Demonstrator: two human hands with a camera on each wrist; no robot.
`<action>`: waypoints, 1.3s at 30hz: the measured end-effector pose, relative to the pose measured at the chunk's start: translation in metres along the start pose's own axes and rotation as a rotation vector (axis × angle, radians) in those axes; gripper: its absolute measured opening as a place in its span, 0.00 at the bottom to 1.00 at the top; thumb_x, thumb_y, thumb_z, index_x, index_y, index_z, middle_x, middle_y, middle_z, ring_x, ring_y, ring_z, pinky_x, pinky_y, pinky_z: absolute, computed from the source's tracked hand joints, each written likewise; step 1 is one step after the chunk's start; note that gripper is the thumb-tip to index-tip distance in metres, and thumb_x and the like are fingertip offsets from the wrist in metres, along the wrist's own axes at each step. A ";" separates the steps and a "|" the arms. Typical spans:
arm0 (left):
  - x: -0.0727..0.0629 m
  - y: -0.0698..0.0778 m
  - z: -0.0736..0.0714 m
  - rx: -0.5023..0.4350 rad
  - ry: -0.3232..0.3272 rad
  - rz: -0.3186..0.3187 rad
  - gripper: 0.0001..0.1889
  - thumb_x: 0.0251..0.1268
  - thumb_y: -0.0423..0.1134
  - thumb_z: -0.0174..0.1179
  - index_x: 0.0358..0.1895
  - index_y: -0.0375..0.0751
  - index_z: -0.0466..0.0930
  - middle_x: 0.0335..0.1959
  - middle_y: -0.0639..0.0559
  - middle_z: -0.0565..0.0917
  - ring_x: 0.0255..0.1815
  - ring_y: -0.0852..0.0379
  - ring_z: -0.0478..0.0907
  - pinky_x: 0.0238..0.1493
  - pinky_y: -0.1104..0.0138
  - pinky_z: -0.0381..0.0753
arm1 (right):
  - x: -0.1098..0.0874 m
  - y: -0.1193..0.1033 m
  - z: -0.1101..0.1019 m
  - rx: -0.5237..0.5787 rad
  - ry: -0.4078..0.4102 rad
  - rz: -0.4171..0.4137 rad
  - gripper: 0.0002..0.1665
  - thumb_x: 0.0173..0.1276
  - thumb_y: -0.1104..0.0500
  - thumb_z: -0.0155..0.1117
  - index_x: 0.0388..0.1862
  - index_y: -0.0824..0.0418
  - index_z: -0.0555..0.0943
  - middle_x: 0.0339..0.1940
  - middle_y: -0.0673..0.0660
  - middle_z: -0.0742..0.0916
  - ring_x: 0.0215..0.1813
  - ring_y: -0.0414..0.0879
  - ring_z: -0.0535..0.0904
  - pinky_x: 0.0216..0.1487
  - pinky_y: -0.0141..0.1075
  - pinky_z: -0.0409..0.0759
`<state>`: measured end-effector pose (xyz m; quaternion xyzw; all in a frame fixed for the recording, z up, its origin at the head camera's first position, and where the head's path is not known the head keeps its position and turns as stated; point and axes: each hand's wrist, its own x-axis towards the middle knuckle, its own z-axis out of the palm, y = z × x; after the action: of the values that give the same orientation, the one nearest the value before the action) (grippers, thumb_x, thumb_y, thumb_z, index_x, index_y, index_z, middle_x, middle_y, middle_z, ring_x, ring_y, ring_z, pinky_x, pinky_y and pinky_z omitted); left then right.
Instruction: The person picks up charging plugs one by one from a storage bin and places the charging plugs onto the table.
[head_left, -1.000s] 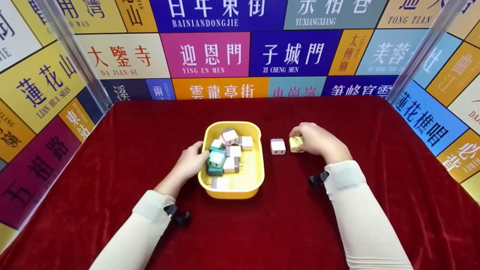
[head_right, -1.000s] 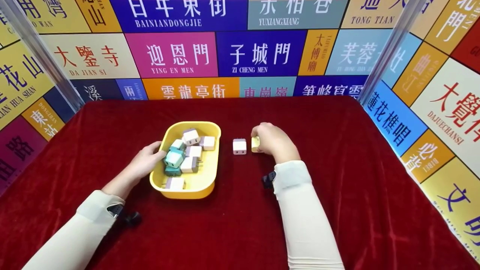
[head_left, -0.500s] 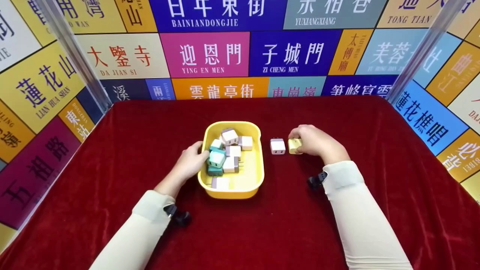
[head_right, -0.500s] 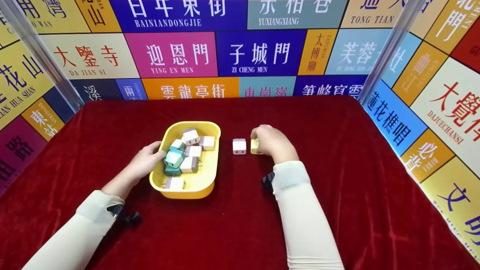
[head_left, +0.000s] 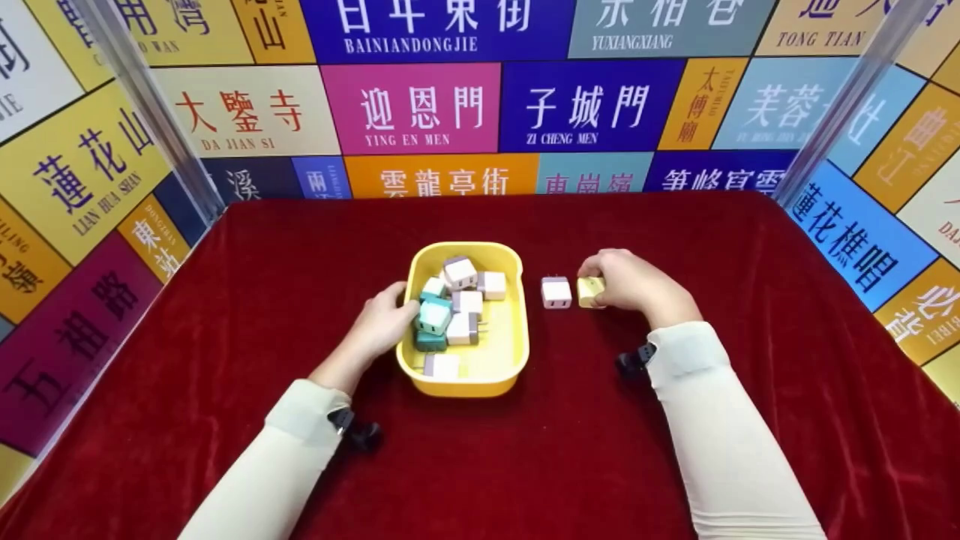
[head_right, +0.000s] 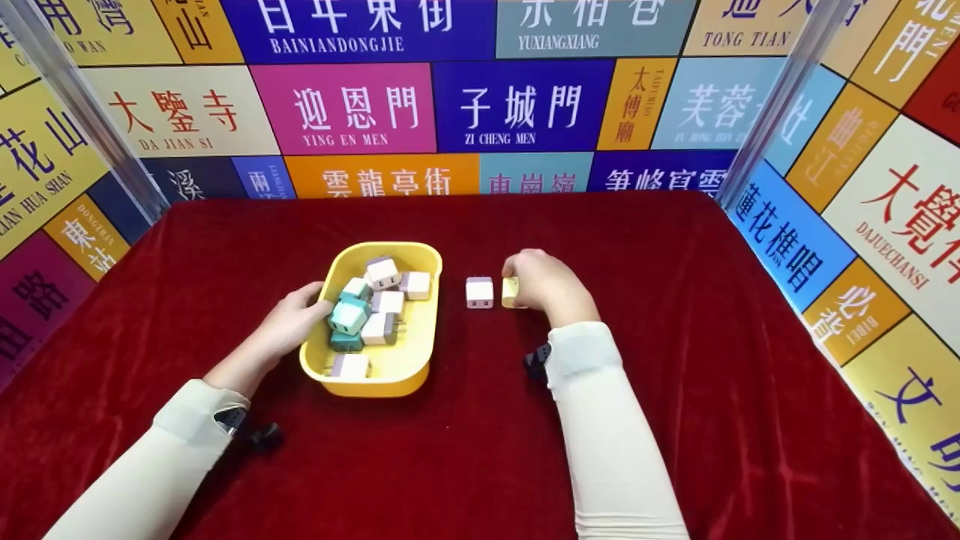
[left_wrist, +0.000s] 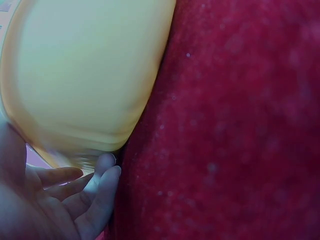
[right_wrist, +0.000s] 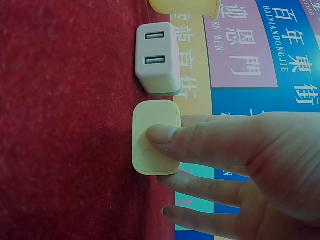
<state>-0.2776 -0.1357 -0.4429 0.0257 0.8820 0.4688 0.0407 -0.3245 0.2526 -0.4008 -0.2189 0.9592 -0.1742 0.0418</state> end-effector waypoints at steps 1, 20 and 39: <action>0.000 0.000 0.000 -0.001 0.001 0.001 0.28 0.76 0.42 0.50 0.75 0.36 0.73 0.65 0.37 0.82 0.62 0.45 0.80 0.64 0.52 0.81 | 0.000 0.000 0.000 -0.001 0.000 0.000 0.22 0.58 0.71 0.76 0.54 0.68 0.88 0.52 0.66 0.88 0.55 0.61 0.78 0.62 0.54 0.76; -0.002 0.001 0.000 -0.007 -0.010 -0.012 0.28 0.77 0.42 0.50 0.75 0.36 0.72 0.65 0.37 0.82 0.63 0.46 0.80 0.64 0.53 0.81 | 0.000 0.000 -0.003 0.022 -0.007 0.024 0.22 0.60 0.71 0.74 0.55 0.68 0.88 0.51 0.65 0.89 0.52 0.59 0.77 0.59 0.52 0.77; -0.001 0.000 0.000 0.001 0.000 -0.001 0.27 0.76 0.41 0.50 0.74 0.36 0.73 0.64 0.37 0.83 0.61 0.45 0.80 0.64 0.52 0.81 | -0.003 -0.012 -0.018 0.027 0.012 0.024 0.21 0.66 0.71 0.70 0.59 0.69 0.86 0.53 0.67 0.89 0.54 0.63 0.83 0.61 0.56 0.81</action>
<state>-0.2768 -0.1360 -0.4425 0.0252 0.8822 0.4685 0.0408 -0.3197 0.2493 -0.3793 -0.2058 0.9595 -0.1879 0.0409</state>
